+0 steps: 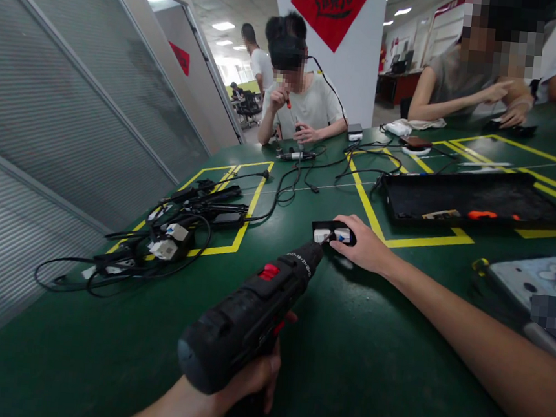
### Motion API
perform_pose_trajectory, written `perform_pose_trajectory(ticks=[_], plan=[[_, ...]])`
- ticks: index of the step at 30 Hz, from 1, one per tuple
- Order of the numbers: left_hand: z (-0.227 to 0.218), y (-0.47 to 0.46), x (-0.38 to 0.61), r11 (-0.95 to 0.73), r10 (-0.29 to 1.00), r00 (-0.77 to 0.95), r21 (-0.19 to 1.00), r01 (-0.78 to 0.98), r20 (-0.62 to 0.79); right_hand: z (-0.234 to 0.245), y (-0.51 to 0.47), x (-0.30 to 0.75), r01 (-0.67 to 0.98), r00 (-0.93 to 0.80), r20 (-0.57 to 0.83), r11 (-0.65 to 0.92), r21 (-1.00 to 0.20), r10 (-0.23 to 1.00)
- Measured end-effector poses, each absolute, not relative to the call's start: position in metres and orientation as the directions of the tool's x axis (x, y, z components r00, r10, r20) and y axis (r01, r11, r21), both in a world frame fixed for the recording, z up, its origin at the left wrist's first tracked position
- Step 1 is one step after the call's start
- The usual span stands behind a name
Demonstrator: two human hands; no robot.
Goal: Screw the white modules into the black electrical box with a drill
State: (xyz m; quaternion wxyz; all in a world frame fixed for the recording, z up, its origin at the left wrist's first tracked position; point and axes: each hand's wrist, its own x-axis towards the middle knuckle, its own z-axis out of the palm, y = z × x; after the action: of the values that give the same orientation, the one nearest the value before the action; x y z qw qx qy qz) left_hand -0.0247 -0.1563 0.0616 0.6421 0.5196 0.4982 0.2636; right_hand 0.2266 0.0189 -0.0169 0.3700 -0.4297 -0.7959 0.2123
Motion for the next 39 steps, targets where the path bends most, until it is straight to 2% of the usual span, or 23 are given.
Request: perform_pose_trajectory(ticks=[10,16,28,39], plan=[[0.0644,-0.1586,-0.0254,0.277,0.856,0.410,0.949,0.150,-0.315,-0.0173,0.0178,0.2275,0.527,-0.357,0.420,0.551,-0.646,0.834],[0.0662,-0.1597,-0.0243,0.299,0.860,0.385,0.942,0.151,-0.335,-0.0169,0.0186,0.2262,0.542,-0.351,0.430,0.555,-0.631,0.832],[0.0659,-0.1583,-0.0279,0.251,0.843,0.423,0.939,0.236,-0.332,-0.0172,0.0186,0.2268,0.540,-0.351,0.431,0.556,-0.632,0.831],[0.0684,-0.1594,-0.0254,0.342,0.837,0.386,0.921,0.186,-0.388,-0.0168,0.0173,0.2274,0.545,-0.350,0.410,0.539,-0.642,0.842]])
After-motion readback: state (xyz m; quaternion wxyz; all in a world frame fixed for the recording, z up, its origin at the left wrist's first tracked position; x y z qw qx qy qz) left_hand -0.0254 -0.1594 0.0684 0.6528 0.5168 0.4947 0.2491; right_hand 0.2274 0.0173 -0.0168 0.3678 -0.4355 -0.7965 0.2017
